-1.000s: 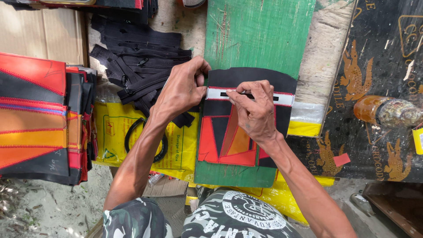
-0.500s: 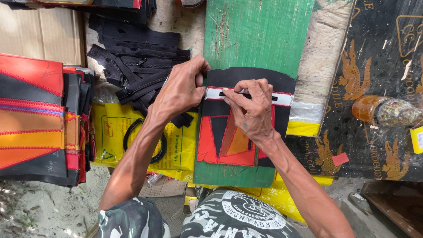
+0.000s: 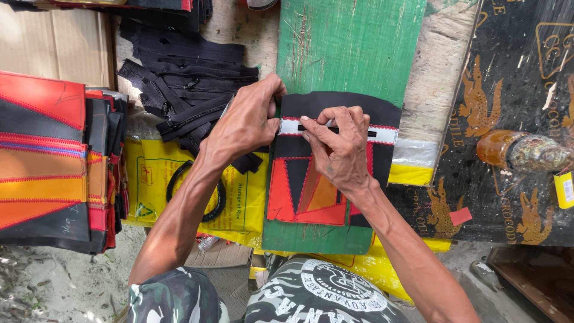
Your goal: The person assembles patchwork fabric pouches at a workbench. They thread a zipper through a slot in a pouch front, align and press the zipper into place, apply glue from a jar to the pouch edge, and stack the finished pouches with others on the table.
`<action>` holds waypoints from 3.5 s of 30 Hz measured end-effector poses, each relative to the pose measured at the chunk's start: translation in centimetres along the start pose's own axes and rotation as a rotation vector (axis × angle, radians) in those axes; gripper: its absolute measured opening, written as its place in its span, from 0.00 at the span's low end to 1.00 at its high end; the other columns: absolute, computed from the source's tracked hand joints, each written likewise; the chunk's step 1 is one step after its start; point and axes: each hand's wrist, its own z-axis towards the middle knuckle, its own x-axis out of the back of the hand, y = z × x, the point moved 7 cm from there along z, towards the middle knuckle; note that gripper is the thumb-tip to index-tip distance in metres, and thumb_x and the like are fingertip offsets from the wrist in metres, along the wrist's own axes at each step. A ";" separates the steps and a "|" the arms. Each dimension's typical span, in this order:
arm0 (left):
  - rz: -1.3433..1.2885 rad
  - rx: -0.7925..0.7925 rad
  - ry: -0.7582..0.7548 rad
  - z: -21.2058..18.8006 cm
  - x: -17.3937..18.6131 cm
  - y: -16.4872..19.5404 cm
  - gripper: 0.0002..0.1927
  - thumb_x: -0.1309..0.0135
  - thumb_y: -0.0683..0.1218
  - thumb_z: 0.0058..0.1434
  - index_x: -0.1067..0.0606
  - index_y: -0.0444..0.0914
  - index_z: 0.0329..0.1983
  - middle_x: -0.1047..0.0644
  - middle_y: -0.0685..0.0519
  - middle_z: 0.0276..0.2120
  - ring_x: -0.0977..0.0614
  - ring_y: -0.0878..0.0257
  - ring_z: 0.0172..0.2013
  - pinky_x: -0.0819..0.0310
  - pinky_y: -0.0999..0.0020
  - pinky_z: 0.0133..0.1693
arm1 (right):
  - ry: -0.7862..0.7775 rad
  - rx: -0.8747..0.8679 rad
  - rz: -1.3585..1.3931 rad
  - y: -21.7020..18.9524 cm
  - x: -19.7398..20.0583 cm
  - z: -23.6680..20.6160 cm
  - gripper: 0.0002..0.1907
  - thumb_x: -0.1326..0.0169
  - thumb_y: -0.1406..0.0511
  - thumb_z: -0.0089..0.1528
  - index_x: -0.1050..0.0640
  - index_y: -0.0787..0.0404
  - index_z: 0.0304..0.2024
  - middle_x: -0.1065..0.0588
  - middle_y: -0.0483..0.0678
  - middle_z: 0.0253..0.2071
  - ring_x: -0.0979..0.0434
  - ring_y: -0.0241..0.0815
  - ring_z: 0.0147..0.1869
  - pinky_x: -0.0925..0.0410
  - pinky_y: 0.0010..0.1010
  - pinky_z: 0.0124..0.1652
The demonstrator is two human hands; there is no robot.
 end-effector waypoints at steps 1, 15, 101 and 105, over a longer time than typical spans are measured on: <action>0.001 -0.008 0.001 0.0 0.0 0.1 0.24 0.34 0.38 0.46 0.32 0.31 0.44 0.30 0.46 0.25 0.26 0.51 0.26 0.31 0.56 0.30 | 0.004 0.002 -0.006 0.0 0.0 0.0 0.15 0.32 0.68 0.59 0.16 0.53 0.49 0.29 0.42 0.41 0.35 0.43 0.46 0.43 0.38 0.47; -0.021 -0.017 0.035 -0.4 0.0 0.0 0.17 0.39 0.36 0.48 0.30 0.31 0.40 0.28 0.45 0.26 0.24 0.50 0.28 0.30 0.55 0.32 | -0.023 0.026 -0.021 -0.3 -0.1 0.3 0.14 0.33 0.68 0.60 0.14 0.51 0.49 0.32 0.44 0.39 0.35 0.42 0.45 0.46 0.38 0.45; 0.271 -0.259 0.379 -2.6 -0.9 2.2 0.32 0.32 0.44 0.54 0.30 0.31 0.59 0.28 0.41 0.47 0.24 0.46 0.46 0.28 0.56 0.46 | 0.110 -0.313 -0.051 9.3 7.5 -3.9 0.22 0.30 0.67 0.57 0.19 0.65 0.53 0.28 0.52 0.46 0.30 0.49 0.48 0.34 0.37 0.49; 0.317 -0.108 0.196 -0.5 -0.7 2.5 0.33 0.27 0.46 0.44 0.27 0.33 0.52 0.33 0.39 0.49 0.31 0.42 0.51 0.36 0.50 0.50 | 0.070 -0.402 0.373 10.2 7.3 -3.4 0.12 0.38 0.69 0.64 0.26 0.64 0.46 0.25 0.47 0.46 0.27 0.36 0.48 0.31 0.28 0.49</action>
